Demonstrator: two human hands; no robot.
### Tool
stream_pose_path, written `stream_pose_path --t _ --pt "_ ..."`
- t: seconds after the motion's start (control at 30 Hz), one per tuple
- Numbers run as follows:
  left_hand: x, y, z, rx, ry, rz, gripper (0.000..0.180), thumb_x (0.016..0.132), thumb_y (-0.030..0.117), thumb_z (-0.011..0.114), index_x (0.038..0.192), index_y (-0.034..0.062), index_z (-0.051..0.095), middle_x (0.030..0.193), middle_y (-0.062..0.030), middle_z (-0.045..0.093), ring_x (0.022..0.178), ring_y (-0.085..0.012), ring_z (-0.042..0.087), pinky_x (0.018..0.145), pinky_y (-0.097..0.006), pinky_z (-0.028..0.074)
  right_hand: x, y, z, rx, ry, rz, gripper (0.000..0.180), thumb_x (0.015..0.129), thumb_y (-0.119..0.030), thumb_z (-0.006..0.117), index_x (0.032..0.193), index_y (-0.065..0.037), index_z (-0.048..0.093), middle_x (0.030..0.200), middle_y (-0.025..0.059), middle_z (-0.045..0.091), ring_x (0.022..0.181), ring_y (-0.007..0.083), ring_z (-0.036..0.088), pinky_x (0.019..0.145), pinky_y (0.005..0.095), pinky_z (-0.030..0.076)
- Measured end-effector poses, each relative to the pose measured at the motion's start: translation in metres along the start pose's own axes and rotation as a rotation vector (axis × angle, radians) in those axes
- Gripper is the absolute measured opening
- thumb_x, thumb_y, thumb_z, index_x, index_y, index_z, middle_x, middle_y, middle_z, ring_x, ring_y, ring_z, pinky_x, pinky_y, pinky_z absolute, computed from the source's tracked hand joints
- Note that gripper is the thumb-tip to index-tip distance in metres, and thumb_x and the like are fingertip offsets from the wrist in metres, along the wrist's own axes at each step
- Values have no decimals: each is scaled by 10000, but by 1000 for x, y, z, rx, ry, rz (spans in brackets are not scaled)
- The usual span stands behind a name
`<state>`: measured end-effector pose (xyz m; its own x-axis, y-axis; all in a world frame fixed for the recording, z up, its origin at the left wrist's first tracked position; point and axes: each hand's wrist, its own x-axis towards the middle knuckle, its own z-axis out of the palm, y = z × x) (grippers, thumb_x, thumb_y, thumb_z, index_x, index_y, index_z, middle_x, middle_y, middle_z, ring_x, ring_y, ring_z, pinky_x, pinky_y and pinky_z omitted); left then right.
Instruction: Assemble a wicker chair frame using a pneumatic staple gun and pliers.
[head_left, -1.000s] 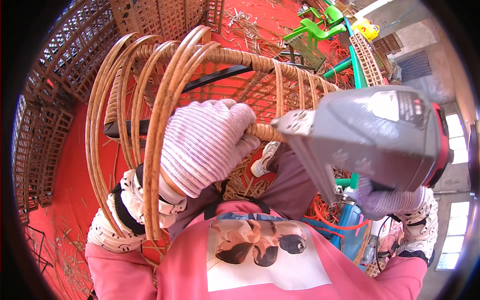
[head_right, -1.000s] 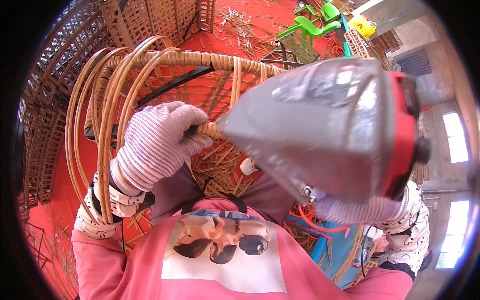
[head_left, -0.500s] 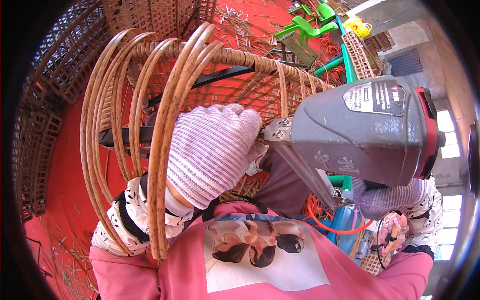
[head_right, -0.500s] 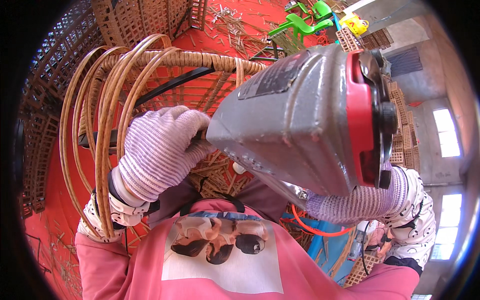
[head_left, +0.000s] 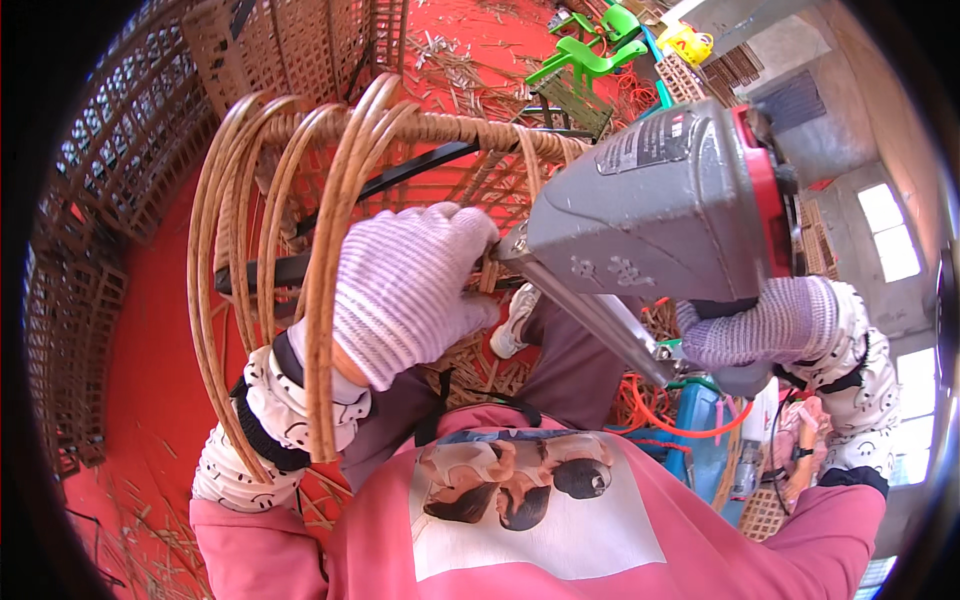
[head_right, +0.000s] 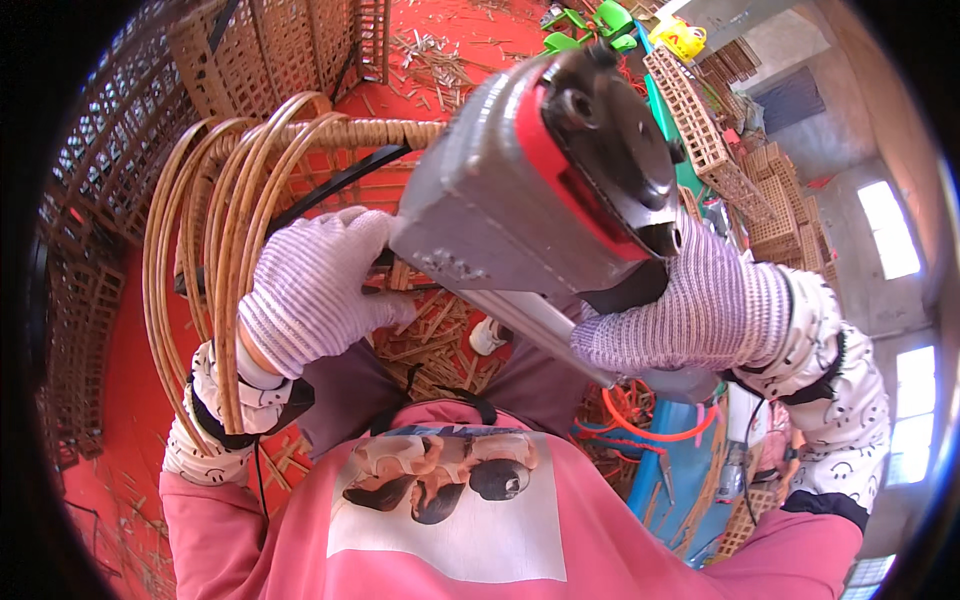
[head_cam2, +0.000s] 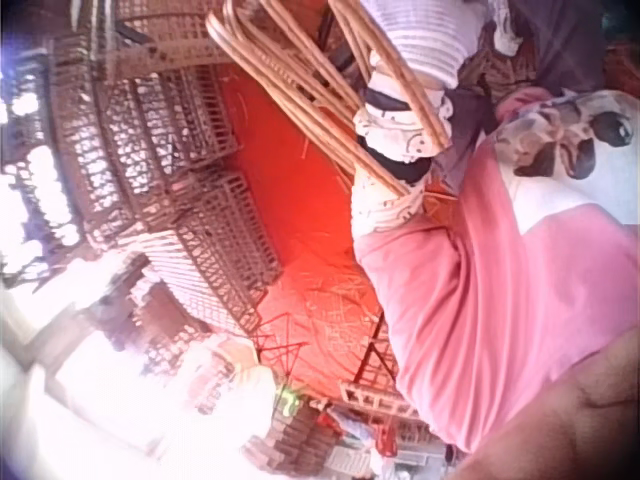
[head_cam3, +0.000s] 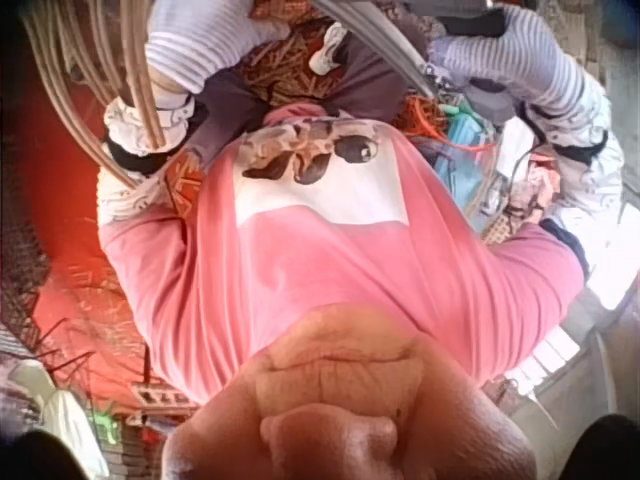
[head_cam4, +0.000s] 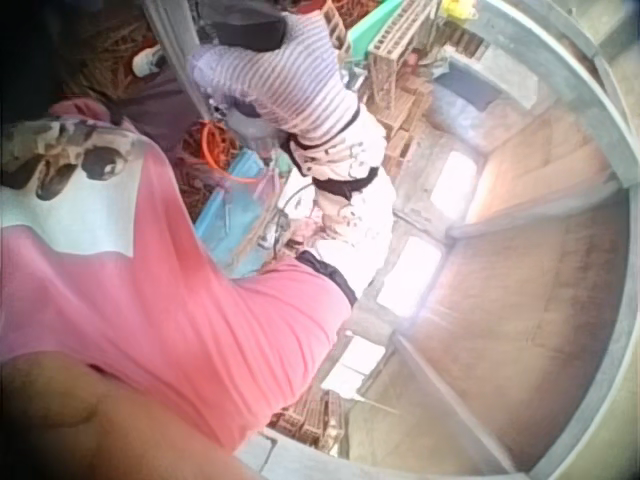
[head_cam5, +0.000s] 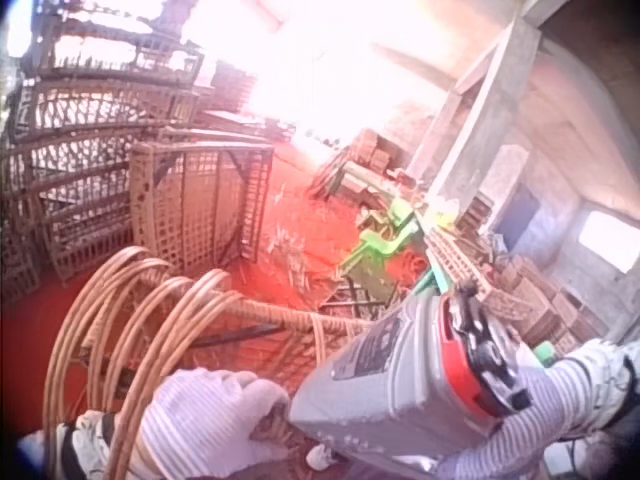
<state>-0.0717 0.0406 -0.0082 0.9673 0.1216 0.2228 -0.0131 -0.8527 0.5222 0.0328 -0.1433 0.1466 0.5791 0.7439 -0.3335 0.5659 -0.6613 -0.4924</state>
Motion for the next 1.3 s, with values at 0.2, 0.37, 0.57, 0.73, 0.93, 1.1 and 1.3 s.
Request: stream_pose_path --t 0.2,0.37,0.57,0.73,0.93,1.1,1.3 --pt "10 -8 8 -142 71 92 454 661 296 751 1007 46 596 877 -142 633 809 -298 616 723 -353 475 -58 95 -9 723 277 96 140 740 -60 630 843 25 589 610 51 570 565 127 573 557 260 479" --pt "13 -13 2 -259 -74 -100 516 729 428 708 962 -15 584 810 -134 609 754 -217 604 706 -309 464 -122 200 -9 848 745 264 280 735 -165 616 921 20 519 639 54 526 552 145 552 586 288 488" --pt "11 -9 -5 -257 -92 -76 511 809 449 631 984 -25 551 814 -71 557 725 -152 522 675 -274 429 -195 320 59 263 652 816 664 641 -167 632 1242 -20 392 719 123 564 582 202 579 556 327 483" --pt "14 -18 -4 -339 -104 -143 513 835 469 594 983 -19 539 821 -16 518 720 -97 465 663 -239 393 -158 359 74 -123 584 1028 753 669 -219 609 1330 -37 299 943 254 598 855 383 607 755 418 478" --pt "27 11 -4 -305 -70 -309 326 931 270 497 896 -28 625 581 -44 553 462 -99 463 416 -244 334 -107 473 27 -300 634 817 644 749 -438 588 1214 -17 442 1041 265 581 974 394 568 850 424 441" --pt "27 18 -3 -274 -14 -440 385 940 303 452 872 -30 632 595 -27 543 464 -101 437 413 -248 316 -183 530 -3 -378 622 887 757 681 -449 677 1271 -38 440 1103 195 583 1033 313 563 908 365 419" --pt "34 21 -3 -288 -8 -433 367 927 284 484 849 -45 626 636 -48 562 530 -132 476 469 -282 358 -235 510 26 -383 142 1104 1007 477 -375 814 1304 -3 375 1228 204 496 1207 308 426 1037 326 290"
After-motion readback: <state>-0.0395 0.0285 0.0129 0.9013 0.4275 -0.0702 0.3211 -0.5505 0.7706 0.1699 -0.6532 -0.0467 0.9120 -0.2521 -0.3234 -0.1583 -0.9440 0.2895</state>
